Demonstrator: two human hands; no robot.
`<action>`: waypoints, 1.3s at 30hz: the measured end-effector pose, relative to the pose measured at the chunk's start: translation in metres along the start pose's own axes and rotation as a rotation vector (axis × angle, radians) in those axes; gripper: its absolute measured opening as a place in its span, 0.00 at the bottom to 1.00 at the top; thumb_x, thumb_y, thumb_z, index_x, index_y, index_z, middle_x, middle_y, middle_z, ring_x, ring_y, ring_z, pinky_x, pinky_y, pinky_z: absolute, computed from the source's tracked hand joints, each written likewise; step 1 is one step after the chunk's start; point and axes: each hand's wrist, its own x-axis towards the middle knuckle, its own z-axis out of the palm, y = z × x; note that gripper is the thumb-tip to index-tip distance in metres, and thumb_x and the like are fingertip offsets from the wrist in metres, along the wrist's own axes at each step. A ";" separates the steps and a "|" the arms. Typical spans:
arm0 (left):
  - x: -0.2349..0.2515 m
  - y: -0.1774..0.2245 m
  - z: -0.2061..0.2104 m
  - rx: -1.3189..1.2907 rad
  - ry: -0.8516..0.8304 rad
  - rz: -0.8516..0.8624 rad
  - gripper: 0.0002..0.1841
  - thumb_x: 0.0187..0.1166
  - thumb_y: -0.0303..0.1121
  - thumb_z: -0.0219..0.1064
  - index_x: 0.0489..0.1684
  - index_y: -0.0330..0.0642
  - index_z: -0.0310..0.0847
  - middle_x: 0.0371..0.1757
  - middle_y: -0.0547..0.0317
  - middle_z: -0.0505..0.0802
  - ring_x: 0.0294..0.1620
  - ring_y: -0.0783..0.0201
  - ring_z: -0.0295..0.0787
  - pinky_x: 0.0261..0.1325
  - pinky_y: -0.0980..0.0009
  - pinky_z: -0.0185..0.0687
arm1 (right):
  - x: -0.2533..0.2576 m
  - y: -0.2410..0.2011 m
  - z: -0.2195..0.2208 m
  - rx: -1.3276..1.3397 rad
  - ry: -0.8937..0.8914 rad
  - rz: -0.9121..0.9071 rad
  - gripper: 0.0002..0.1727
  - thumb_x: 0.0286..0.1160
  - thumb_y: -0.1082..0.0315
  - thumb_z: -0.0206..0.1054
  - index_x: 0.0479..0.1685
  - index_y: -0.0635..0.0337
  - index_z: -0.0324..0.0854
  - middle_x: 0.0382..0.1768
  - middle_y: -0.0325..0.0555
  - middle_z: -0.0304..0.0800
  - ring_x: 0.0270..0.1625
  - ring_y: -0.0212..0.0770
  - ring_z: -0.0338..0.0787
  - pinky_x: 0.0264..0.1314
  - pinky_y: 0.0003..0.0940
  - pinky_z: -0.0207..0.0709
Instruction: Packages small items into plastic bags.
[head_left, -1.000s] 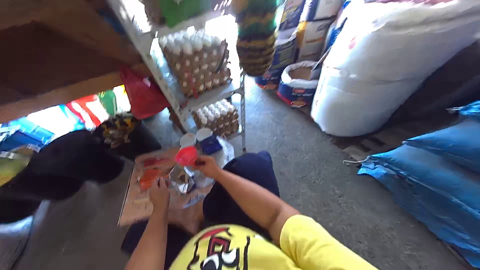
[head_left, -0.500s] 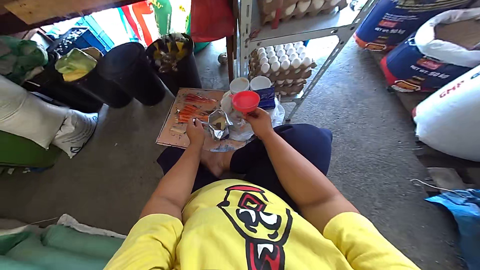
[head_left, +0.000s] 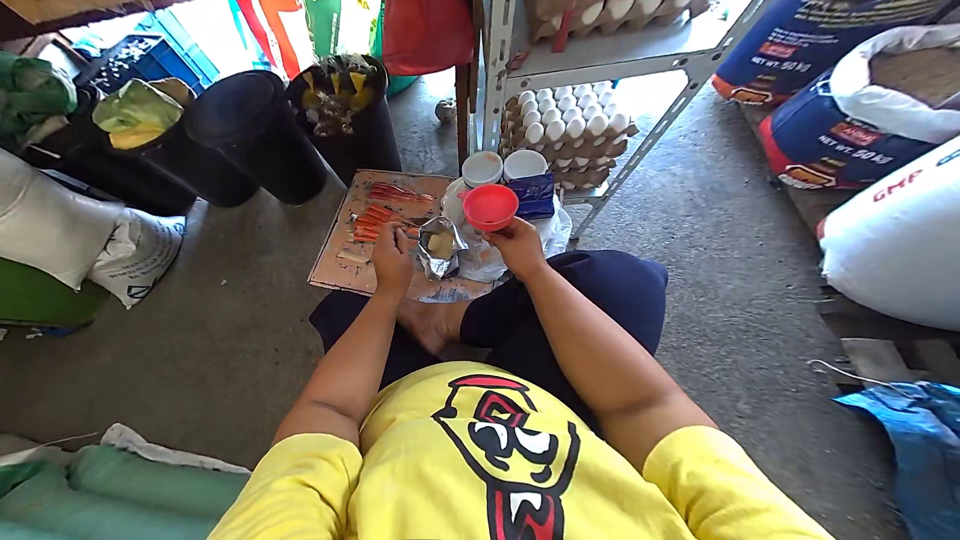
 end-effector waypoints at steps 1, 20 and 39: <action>-0.001 0.002 0.003 0.022 -0.023 0.029 0.16 0.91 0.29 0.51 0.61 0.27 0.81 0.44 0.38 0.92 0.43 0.49 0.93 0.54 0.51 0.88 | 0.000 0.000 0.000 -0.009 -0.003 -0.002 0.15 0.70 0.78 0.76 0.55 0.69 0.85 0.49 0.51 0.94 0.51 0.35 0.94 0.62 0.34 0.87; -0.002 -0.005 -0.003 -0.258 0.140 -0.400 0.16 0.94 0.31 0.50 0.65 0.30 0.78 0.42 0.47 0.92 0.38 0.64 0.94 0.49 0.65 0.91 | 0.003 0.006 0.002 -0.077 -0.016 0.013 0.14 0.70 0.75 0.77 0.54 0.67 0.87 0.48 0.50 0.95 0.52 0.36 0.94 0.63 0.37 0.86; 0.033 0.048 -0.059 -0.688 0.306 -0.241 0.11 0.93 0.29 0.52 0.63 0.35 0.74 0.40 0.59 0.92 0.35 0.69 0.91 0.46 0.71 0.91 | 0.000 0.000 0.005 -0.191 -0.049 0.063 0.15 0.71 0.72 0.77 0.55 0.66 0.88 0.50 0.53 0.95 0.56 0.44 0.94 0.69 0.49 0.83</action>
